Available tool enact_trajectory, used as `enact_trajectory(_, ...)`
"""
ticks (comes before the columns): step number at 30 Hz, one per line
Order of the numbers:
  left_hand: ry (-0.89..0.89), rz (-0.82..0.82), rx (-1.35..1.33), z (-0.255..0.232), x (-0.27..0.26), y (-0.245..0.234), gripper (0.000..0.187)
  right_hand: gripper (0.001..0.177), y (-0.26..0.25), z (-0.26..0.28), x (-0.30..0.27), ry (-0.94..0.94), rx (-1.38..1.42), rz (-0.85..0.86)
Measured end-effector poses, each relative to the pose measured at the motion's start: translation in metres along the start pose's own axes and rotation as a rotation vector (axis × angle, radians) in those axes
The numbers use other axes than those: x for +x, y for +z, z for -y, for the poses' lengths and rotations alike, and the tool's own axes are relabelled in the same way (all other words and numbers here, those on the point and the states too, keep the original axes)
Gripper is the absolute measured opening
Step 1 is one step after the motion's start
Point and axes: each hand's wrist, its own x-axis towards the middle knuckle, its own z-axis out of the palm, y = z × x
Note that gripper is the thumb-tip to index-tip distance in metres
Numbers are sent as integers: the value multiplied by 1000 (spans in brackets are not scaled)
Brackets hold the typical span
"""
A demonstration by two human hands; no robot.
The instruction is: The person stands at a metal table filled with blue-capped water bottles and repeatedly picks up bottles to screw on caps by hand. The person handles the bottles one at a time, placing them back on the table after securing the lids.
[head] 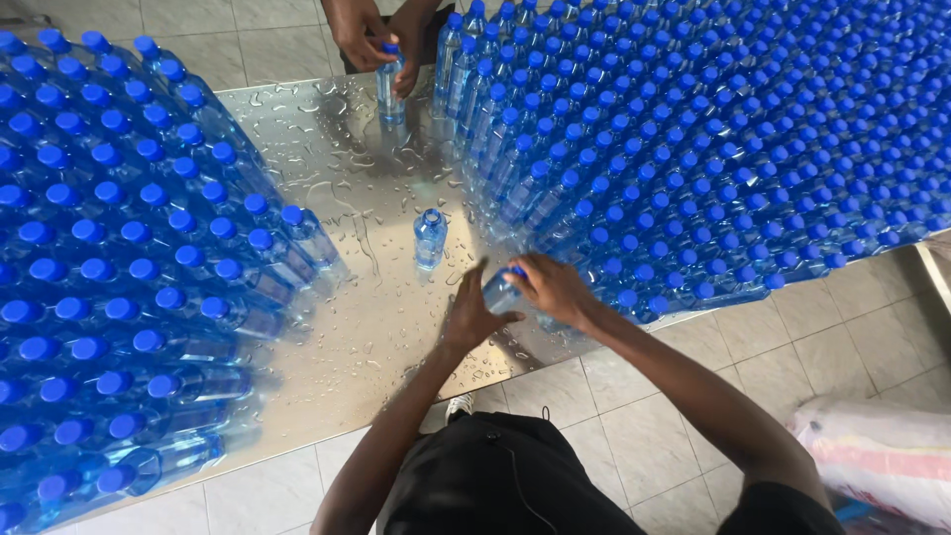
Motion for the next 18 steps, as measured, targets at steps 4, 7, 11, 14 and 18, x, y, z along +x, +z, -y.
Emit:
enact_trajectory(4, 11, -51, -113, -11, -28, -39, 118, 36, -5, -41, 34, -37, -298, -95)
enact_trajectory(7, -80, -118, -56, 34, -68, -54, 104, 40, -7, -69, 57, 102, -337, -7)
enact_trajectory(11, -236, -333, -178, 143, -140, -37, 95, 63, -15, -20, 79, 178, -564, -9)
enact_trajectory(14, -339, -516, -289, 199, -188, -20, 91, 61, 34, 60, 110, -59, -205, -81)
enact_trajectory(18, -355, -699, -554, 204, -223, -17, 86, 106, 97, 157, 196, -215, 616, 132)
